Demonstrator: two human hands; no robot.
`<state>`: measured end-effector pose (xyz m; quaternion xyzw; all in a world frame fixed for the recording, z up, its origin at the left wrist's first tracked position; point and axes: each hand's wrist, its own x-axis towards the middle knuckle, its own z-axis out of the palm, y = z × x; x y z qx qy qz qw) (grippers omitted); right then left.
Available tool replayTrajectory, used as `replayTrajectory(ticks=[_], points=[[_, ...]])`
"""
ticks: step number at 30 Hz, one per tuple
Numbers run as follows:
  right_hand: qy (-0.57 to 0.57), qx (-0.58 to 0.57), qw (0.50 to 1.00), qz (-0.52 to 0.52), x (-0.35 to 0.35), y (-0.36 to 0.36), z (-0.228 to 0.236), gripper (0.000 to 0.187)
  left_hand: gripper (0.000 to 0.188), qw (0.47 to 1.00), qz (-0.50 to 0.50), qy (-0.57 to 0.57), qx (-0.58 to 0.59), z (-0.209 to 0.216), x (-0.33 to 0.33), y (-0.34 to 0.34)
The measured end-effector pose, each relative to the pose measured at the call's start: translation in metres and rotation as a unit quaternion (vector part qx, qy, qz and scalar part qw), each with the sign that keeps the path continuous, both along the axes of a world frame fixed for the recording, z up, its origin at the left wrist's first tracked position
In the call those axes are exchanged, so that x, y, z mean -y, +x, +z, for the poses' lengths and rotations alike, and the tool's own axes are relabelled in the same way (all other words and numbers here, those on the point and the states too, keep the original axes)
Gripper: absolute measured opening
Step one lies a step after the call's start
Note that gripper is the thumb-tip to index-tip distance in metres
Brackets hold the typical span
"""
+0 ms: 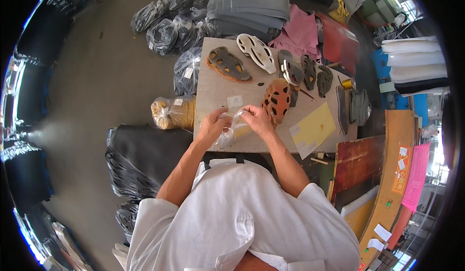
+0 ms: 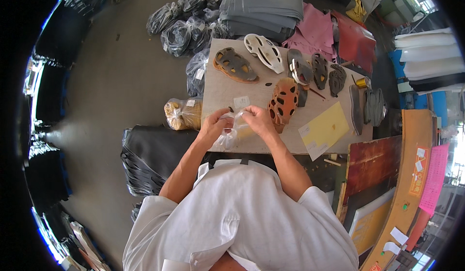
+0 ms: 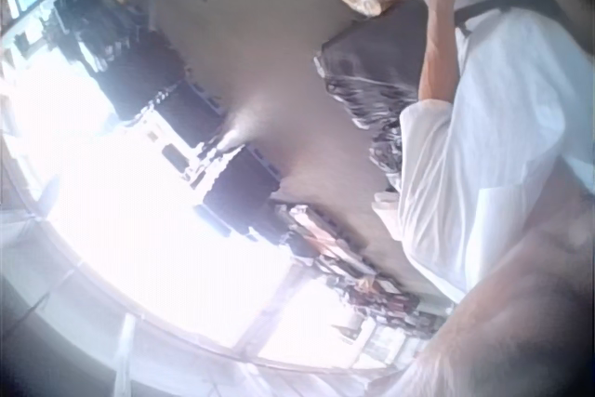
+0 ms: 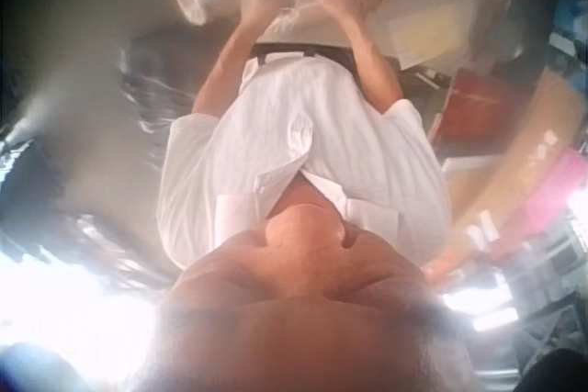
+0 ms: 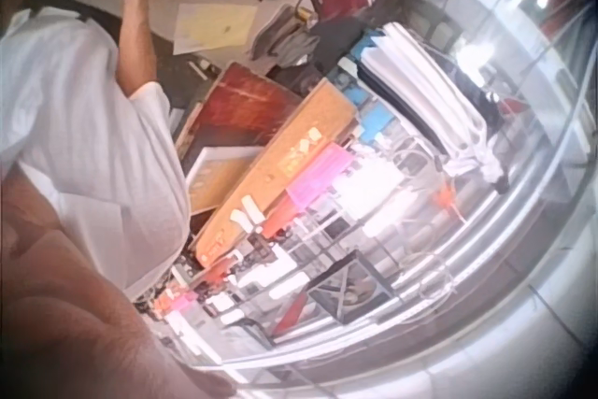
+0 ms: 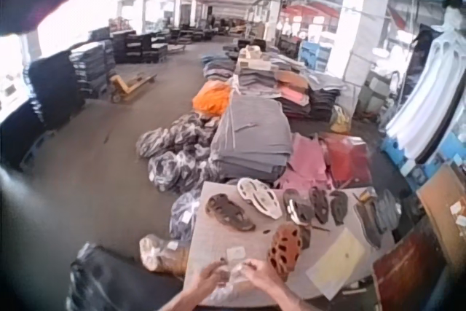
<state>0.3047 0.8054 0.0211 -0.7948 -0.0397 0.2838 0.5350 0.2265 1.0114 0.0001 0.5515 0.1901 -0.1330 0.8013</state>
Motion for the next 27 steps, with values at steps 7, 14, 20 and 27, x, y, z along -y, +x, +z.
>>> replayTrajectory(ticks=[7,14,20,27], points=[[0.191,-0.159,0.968,-0.042,0.010,0.007,0.003,0.020,0.071,0.992,-0.024,-0.115,0.038,0.053,-0.012,-0.008],[0.218,-0.144,0.957,0.127,0.010,0.008,0.018,0.019,0.069,0.985,-0.118,0.108,0.071,0.010,0.014,0.019],[0.128,-0.171,0.976,0.052,0.008,0.009,0.030,0.019,0.041,0.941,-0.017,0.332,0.068,-0.015,0.033,0.033],[0.136,-0.170,0.976,-0.026,-0.003,-0.003,0.013,0.020,0.052,0.957,0.019,0.287,0.032,-0.013,0.037,0.034]])
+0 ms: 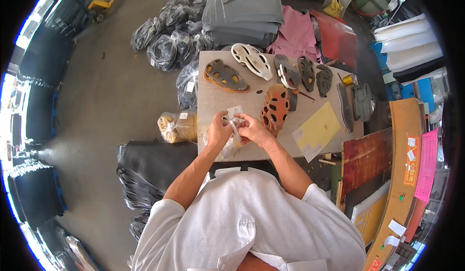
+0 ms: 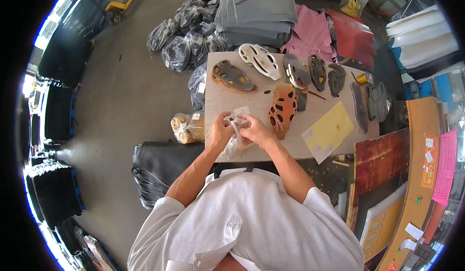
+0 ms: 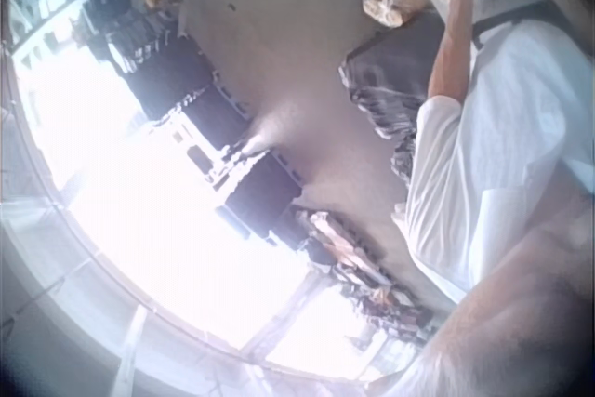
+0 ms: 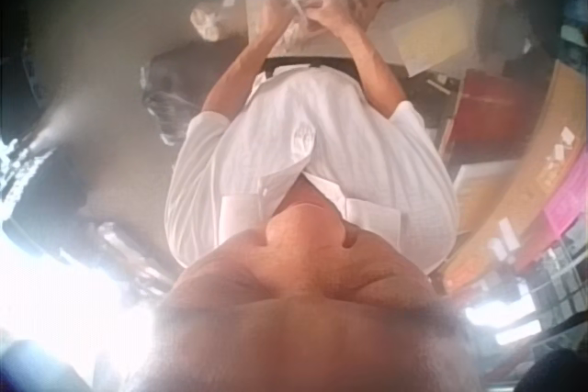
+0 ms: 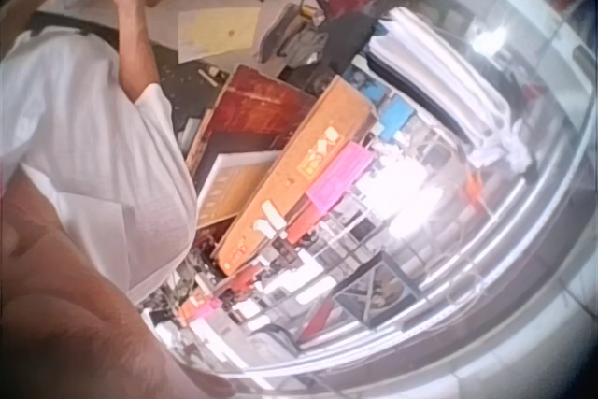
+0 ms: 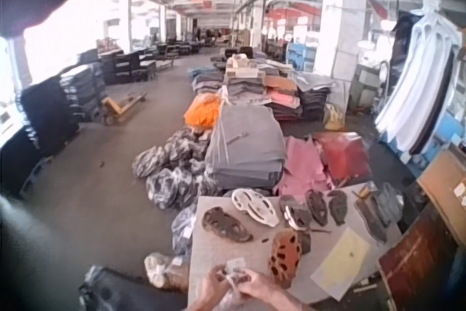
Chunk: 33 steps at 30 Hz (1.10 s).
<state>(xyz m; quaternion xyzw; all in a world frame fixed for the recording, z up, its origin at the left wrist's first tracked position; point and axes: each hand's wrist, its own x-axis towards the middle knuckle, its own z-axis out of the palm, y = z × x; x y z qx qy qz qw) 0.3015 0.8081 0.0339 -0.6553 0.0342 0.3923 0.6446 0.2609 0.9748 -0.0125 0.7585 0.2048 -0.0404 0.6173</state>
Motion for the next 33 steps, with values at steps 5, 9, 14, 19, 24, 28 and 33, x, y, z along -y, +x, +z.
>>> replayTrajectory(ticks=[5,9,14,19,24,28,33], points=[[-0.093,0.184,0.977,0.048,0.017,0.008,-0.045,0.013,0.060,0.995,-0.079,-0.055,0.019,0.005,-0.031,-0.012],[-0.007,-0.101,0.955,-0.277,0.032,-0.006,-0.074,0.010,0.051,0.992,-0.087,0.071,-0.065,0.003,-0.060,-0.048],[0.165,-0.180,0.947,-0.208,0.027,-0.018,-0.066,0.020,0.025,0.955,-0.140,0.255,0.060,-0.009,-0.054,-0.059],[-0.140,0.140,0.967,0.162,0.047,0.008,-0.035,0.032,0.027,0.973,-0.176,0.092,0.119,-0.015,-0.070,-0.054],[-0.206,0.209,0.952,0.088,0.057,0.011,-0.046,0.031,0.022,0.981,-0.172,-0.088,0.007,-0.017,-0.100,-0.080],[-0.178,0.203,0.961,0.061,0.052,-0.001,-0.040,0.029,0.027,0.962,-0.042,-0.259,-0.072,-0.001,-0.090,-0.067],[-0.101,0.402,0.899,0.138,0.033,-0.008,-0.006,0.020,0.037,0.970,-0.234,-0.054,-0.027,0.044,-0.034,-0.035]])
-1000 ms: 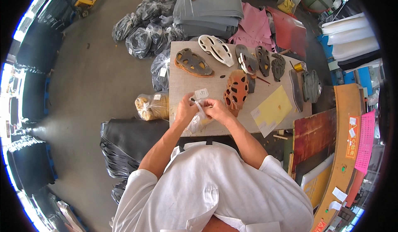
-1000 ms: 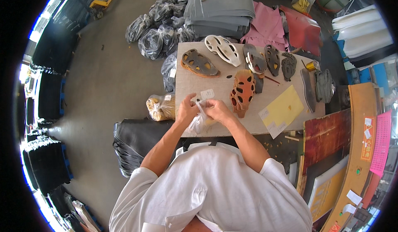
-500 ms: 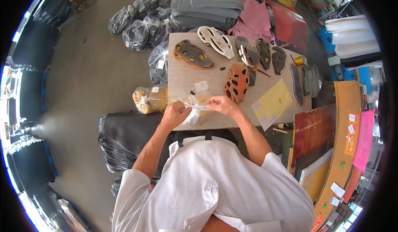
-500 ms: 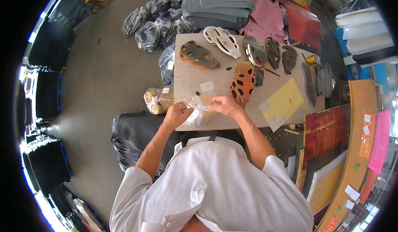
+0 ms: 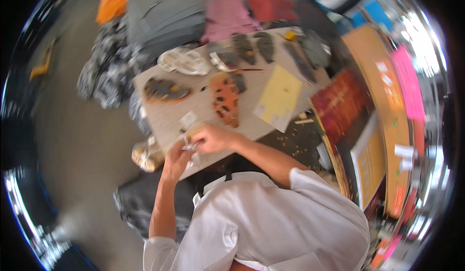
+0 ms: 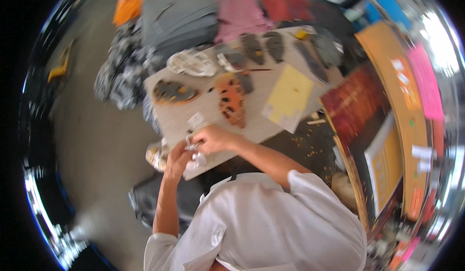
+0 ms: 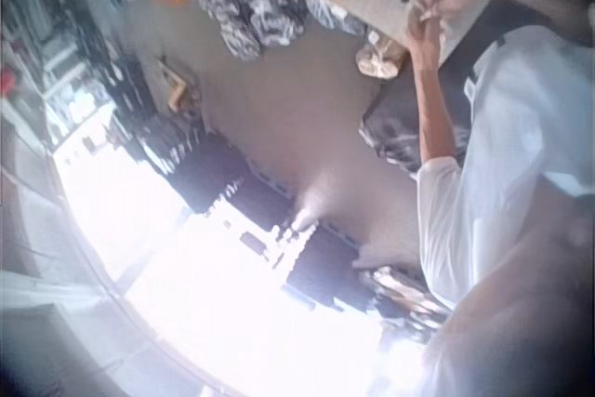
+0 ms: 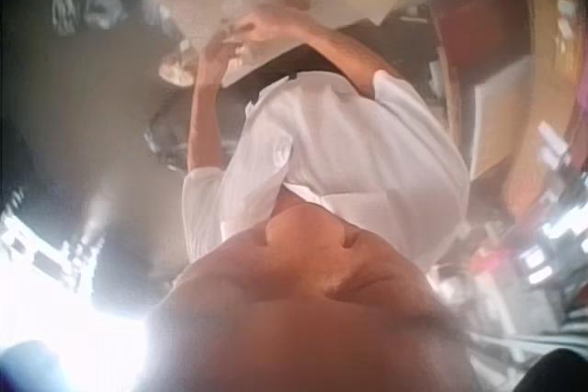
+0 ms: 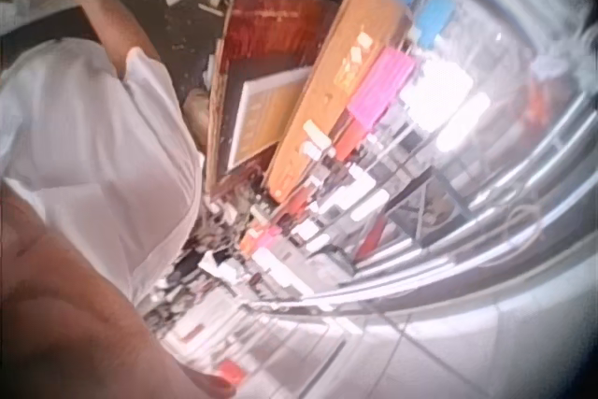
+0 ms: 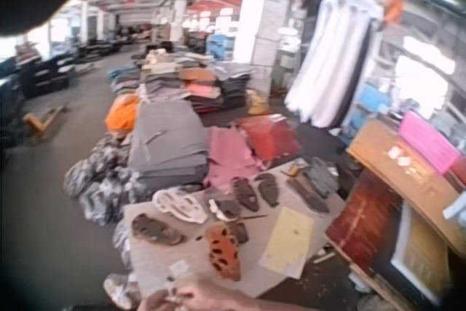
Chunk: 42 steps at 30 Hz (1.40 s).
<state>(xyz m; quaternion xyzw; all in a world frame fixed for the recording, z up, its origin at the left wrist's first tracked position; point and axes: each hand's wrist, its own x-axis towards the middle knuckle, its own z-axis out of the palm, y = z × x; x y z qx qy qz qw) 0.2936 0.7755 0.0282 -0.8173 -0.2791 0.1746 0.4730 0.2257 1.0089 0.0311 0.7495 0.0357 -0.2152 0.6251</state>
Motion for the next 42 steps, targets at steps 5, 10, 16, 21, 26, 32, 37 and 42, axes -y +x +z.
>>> replayTrajectory(ticks=[5,10,16,21,26,32,37,42], points=[[0.068,0.028,0.990,-0.120,-0.008,-0.016,-0.011,0.013,0.031,0.956,-0.166,0.243,0.000,0.021,0.012,0.027],[0.126,-0.070,0.958,-0.247,0.068,-0.081,-0.033,0.018,0.035,0.860,-0.014,-0.427,-0.280,0.034,-0.008,0.063],[0.116,-0.145,0.887,-0.423,0.233,-0.216,-0.067,0.027,0.025,0.960,0.073,-0.242,-0.120,0.081,0.035,0.052],[0.195,-0.270,0.767,-0.548,0.350,-0.344,-0.094,0.029,0.035,0.952,0.052,0.300,-0.028,0.081,0.139,0.048],[0.167,-0.204,0.740,-0.619,0.432,-0.441,-0.077,0.028,0.046,0.871,-0.238,0.367,0.224,0.067,0.332,-0.026],[0.139,-0.145,0.689,-0.696,0.529,-0.548,-0.022,0.027,0.039,0.844,-0.484,0.104,0.204,0.033,0.614,-0.184],[0.103,-0.095,0.521,-0.842,0.636,-0.664,-0.012,0.025,0.042,0.689,-0.617,0.020,0.381,0.033,0.778,-0.275],[-0.155,-0.040,0.259,-0.953,0.808,-0.811,0.005,0.039,0.043,0.626,-0.671,-0.040,0.395,0.024,0.916,-0.360]])
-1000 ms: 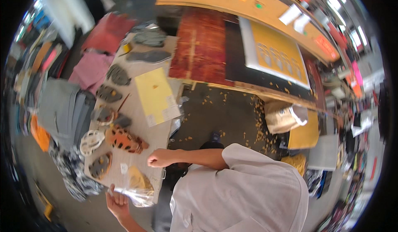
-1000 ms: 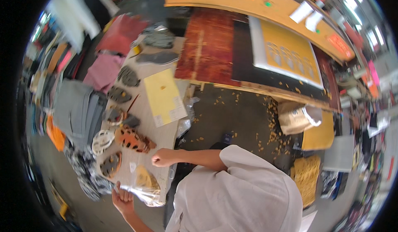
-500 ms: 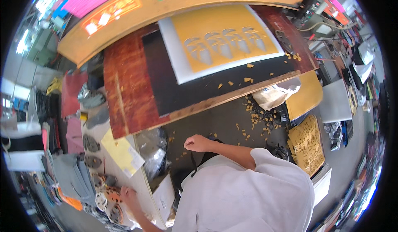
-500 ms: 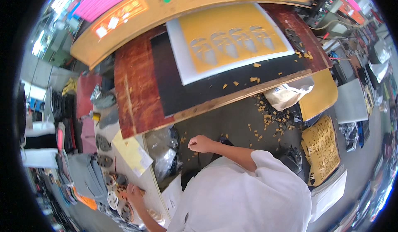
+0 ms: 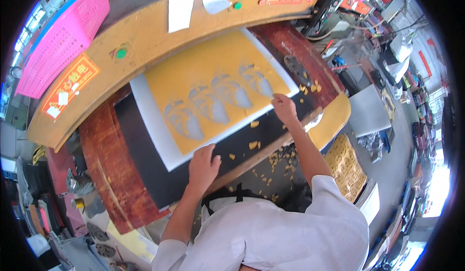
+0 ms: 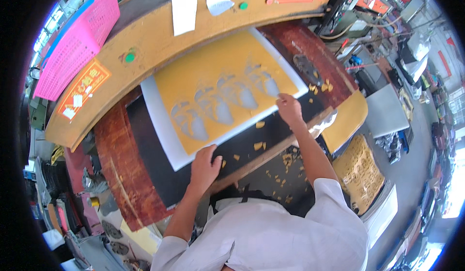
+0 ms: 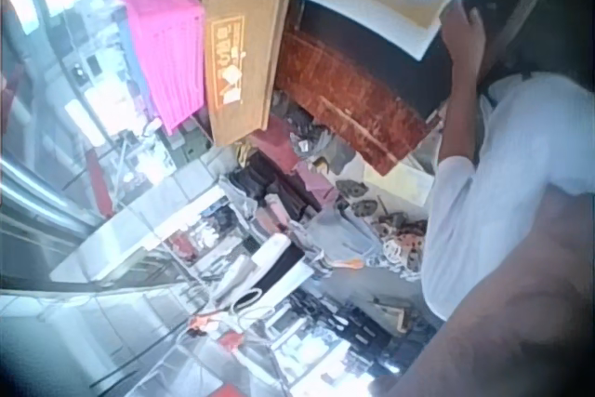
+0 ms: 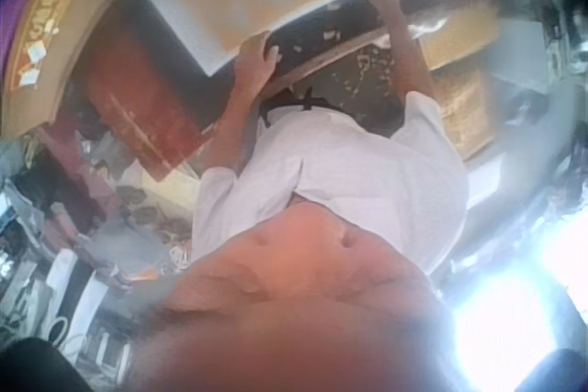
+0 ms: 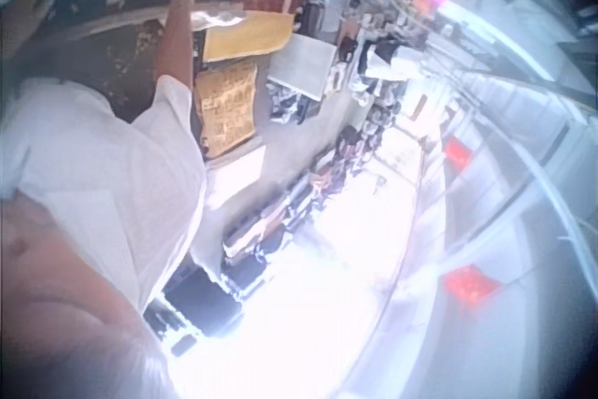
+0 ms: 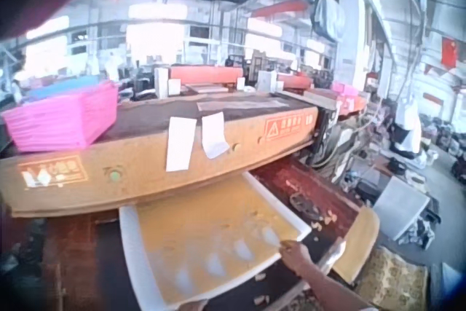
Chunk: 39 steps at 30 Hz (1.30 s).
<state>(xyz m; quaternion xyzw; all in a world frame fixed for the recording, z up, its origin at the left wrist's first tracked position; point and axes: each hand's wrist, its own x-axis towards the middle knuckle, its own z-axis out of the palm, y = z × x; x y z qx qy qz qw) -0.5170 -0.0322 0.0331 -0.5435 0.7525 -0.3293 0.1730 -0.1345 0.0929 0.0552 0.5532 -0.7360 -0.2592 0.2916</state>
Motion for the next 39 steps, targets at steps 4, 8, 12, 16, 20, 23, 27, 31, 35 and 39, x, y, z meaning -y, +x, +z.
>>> replayTrajectory(ticks=[4,8,12,16,20,23,27,31,35,39], points=[[0.137,-0.228,0.960,-0.089,0.089,-0.070,-0.007,0.060,0.049,0.990,-0.127,-0.058,-0.022,-0.007,0.079,-0.083],[0.263,-0.200,0.944,0.000,0.112,-0.105,-0.005,0.058,0.060,0.983,-0.167,-0.077,-0.007,0.000,0.113,-0.146],[0.251,0.361,0.898,0.034,0.092,-0.105,0.033,0.024,0.080,0.975,-0.089,-0.194,0.067,0.012,0.135,-0.206],[0.260,0.484,0.805,0.223,0.020,-0.093,0.076,0.023,0.082,0.985,-0.107,-0.112,0.079,0.039,0.115,-0.226],[0.374,0.576,0.668,0.287,0.024,-0.138,0.081,0.052,0.069,0.955,-0.203,0.209,0.055,0.085,0.032,-0.221],[0.322,0.696,0.609,0.202,0.091,-0.150,0.027,0.057,0.061,0.928,-0.260,0.222,-0.146,0.113,-0.022,-0.260],[0.300,0.637,0.691,0.166,0.144,-0.196,-0.006,0.044,0.036,0.816,-0.255,0.316,-0.412,0.137,-0.052,-0.299],[0.325,0.525,0.764,0.188,0.102,-0.221,0.065,0.035,0.035,0.738,-0.379,0.265,-0.491,0.152,-0.078,-0.300],[0.198,0.244,0.888,0.336,0.000,-0.174,0.231,0.029,0.029,0.730,-0.385,0.099,-0.555,0.159,-0.140,-0.301],[-0.173,-0.182,0.829,0.500,-0.065,-0.061,0.407,0.023,0.054,0.693,-0.388,-0.009,-0.608,0.154,-0.198,-0.292]])
